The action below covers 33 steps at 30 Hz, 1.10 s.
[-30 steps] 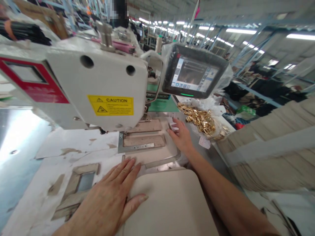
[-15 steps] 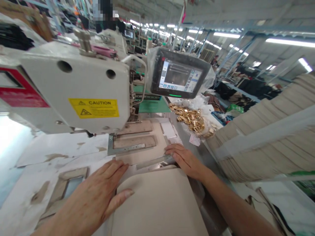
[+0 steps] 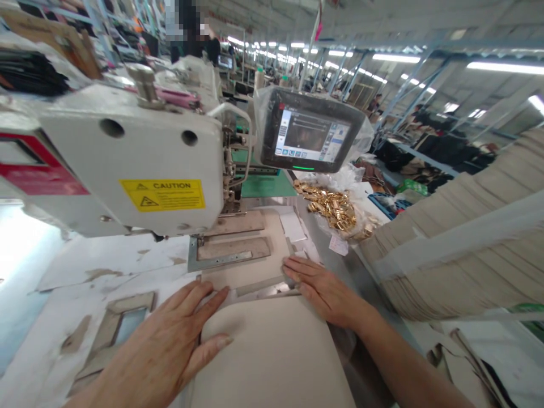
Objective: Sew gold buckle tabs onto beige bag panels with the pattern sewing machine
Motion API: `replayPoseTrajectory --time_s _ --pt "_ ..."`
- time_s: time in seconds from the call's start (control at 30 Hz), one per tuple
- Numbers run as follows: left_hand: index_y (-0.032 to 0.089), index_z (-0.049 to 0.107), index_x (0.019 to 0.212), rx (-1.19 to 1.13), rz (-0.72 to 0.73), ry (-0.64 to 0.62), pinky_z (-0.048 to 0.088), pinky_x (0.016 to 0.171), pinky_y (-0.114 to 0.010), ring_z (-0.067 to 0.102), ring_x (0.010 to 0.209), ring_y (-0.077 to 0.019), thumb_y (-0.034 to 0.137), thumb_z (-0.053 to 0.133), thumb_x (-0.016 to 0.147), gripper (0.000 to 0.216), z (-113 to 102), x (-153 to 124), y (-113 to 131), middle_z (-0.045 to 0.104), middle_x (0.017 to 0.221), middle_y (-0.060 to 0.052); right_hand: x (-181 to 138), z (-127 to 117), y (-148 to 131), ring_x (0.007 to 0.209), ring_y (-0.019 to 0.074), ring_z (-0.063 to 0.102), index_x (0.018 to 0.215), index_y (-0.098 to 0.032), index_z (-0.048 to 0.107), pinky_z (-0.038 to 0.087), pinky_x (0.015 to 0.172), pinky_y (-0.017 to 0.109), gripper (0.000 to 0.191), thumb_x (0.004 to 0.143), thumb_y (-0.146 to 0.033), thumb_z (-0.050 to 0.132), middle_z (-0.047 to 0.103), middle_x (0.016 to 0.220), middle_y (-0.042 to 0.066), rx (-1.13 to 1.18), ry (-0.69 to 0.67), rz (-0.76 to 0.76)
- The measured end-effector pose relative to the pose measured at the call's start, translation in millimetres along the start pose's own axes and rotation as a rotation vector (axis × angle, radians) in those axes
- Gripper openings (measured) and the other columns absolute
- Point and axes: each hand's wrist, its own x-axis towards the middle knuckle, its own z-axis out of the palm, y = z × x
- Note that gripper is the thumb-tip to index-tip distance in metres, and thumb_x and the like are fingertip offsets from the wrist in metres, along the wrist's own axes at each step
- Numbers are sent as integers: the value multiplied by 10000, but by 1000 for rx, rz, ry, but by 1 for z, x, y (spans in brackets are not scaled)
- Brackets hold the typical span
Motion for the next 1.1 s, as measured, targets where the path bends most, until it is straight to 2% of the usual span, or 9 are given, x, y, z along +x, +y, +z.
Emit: replayPoseTrajectory --time_s 0.1,0.17,0.37,0.53,0.67,0.8,0.93,1.1 --pt "233 627 1241 22 8 -5 502 952 -372 619 1083 -254 637 457 862 580 -2 1 1 685 1191 -53 3 -1 1 1406 235 345 1388 -112 507 314 1154 483 460 1006 -303 336 459 1460 149 -13 -14 -13" --pt "238 626 1241 9 16 -7 498 956 -369 616 1086 -255 646 447 861 585 -4 2 0 685 1187 -51 4 -3 1 1378 234 391 1350 -111 540 331 1143 476 443 1007 -304 336 504 1421 155 5 -1 -19" --pt "244 665 1144 -47 -3 -50 514 910 -336 630 1038 -229 635 400 886 538 -8 9 -2 700 1124 -44 3 -1 -5 1178 224 537 1202 -138 607 418 1048 432 377 1009 -326 343 622 1201 140 86 85 -50" --pt "246 652 1164 -59 -29 -71 503 925 -356 617 1053 -236 639 422 877 538 -6 9 -1 690 1137 -51 4 5 -3 1155 227 512 1285 -149 575 411 1025 427 443 1021 -386 309 581 1218 139 129 108 -31" --pt "264 588 1277 -71 -37 -114 490 929 -369 596 1070 -233 593 459 886 527 -4 8 0 663 1166 -61 8 5 -3 1141 230 494 1323 -163 576 407 1013 428 498 1021 -435 288 551 1202 131 112 55 -31" --pt "228 609 1251 -77 -79 -158 489 938 -401 588 1058 -243 586 464 885 532 -4 8 6 658 1136 -82 14 2 -4 1109 237 498 1312 -161 586 414 989 439 490 1012 -437 314 552 1153 132 77 21 -68" --pt "163 612 1219 -63 -137 -118 497 963 -419 586 1095 -256 567 430 905 542 -4 3 20 655 1158 -105 14 2 -2 1124 244 484 1281 -172 596 405 992 446 439 1004 -413 358 553 1163 132 95 30 -92" --pt "128 602 1202 -19 -225 -46 557 869 -395 632 1031 -254 561 409 912 555 -2 -3 31 654 1144 -134 11 3 -2 1118 247 484 1258 -181 591 406 989 437 407 995 -408 379 555 1164 131 132 32 -81"
